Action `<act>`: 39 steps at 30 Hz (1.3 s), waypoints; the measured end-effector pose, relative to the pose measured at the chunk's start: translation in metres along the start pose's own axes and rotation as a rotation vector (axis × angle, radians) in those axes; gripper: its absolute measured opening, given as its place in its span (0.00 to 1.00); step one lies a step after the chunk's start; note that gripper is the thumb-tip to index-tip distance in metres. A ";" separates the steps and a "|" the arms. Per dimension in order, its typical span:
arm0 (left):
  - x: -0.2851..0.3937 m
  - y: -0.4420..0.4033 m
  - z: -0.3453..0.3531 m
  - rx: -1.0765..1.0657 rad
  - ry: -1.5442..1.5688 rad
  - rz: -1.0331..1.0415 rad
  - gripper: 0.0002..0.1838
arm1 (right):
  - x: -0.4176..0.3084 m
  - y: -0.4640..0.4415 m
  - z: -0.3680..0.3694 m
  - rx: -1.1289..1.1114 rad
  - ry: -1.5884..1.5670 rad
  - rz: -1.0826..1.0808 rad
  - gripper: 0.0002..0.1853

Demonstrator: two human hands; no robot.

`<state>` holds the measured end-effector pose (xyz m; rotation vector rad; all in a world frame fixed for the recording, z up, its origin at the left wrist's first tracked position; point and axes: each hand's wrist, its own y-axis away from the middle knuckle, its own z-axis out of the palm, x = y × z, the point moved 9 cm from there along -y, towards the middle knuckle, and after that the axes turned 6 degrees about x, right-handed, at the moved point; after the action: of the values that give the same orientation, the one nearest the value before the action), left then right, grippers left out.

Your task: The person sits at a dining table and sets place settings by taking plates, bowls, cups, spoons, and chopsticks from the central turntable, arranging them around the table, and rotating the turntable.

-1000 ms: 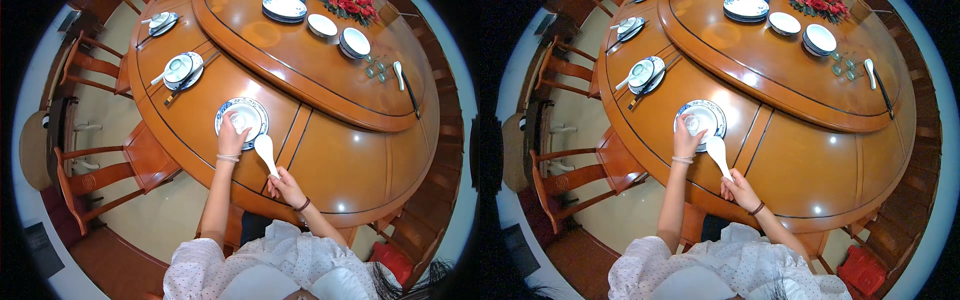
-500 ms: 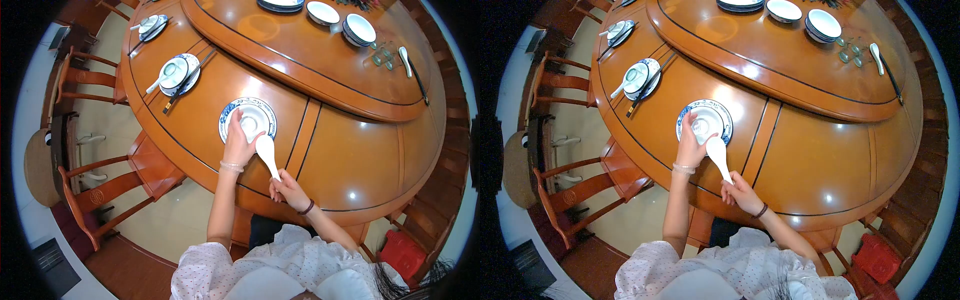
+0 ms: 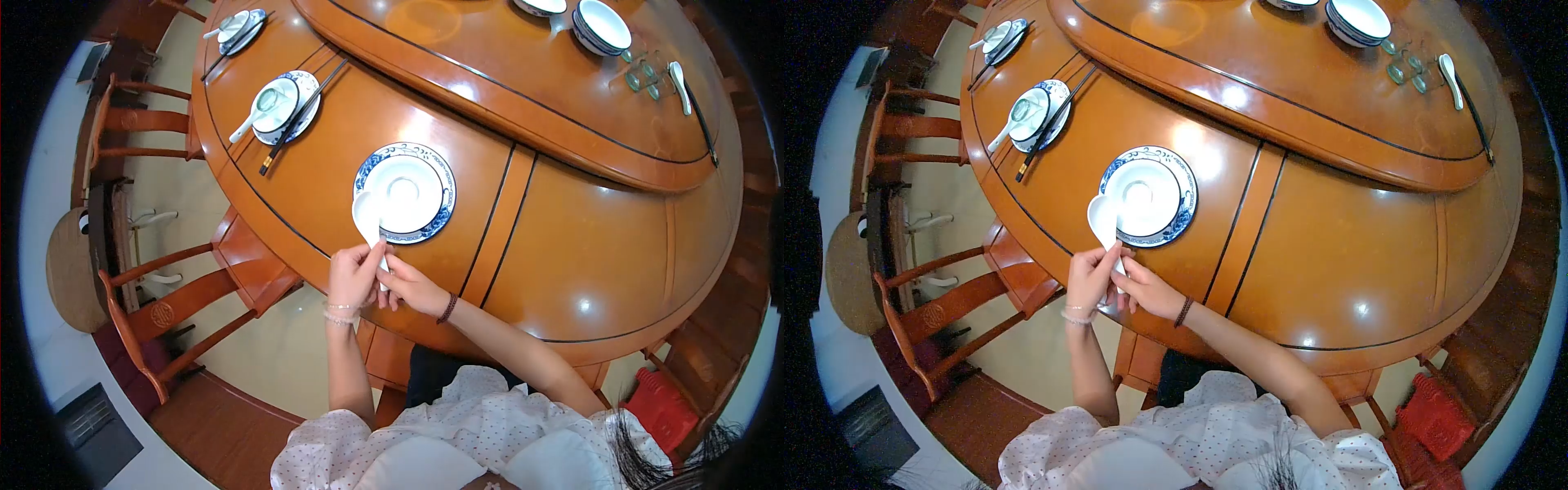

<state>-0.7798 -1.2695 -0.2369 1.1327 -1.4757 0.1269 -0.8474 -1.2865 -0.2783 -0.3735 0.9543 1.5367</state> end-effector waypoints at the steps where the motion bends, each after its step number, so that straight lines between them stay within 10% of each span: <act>1: 0.001 -0.007 -0.005 0.026 -0.142 0.002 0.19 | 0.001 -0.001 -0.001 -0.023 0.011 0.026 0.14; 4: 0.018 -0.030 -0.008 0.134 -0.445 0.334 0.20 | 0.007 0.005 -0.009 -0.094 0.186 0.046 0.14; 26: 0.080 -0.028 -0.006 0.176 -1.193 0.248 0.27 | -0.095 0.095 -0.144 0.416 0.081 -0.272 0.10; 32: 0.160 -0.033 0.014 0.116 -1.197 0.470 0.21 | -0.236 0.162 -0.208 1.062 1.008 -0.881 0.09; 37: 0.222 -0.093 0.093 -0.194 -0.599 0.623 0.18 | -0.263 0.108 -0.231 1.281 1.639 -0.702 0.21; 39: 0.236 -0.133 0.123 -0.275 -0.361 0.420 0.32 | -0.252 0.101 -0.246 1.276 1.694 -0.634 0.25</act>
<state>-0.7316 -1.5495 -0.1487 0.6319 -1.9738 0.0067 -0.9555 -1.6304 -0.2132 -0.8783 2.4565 -0.4938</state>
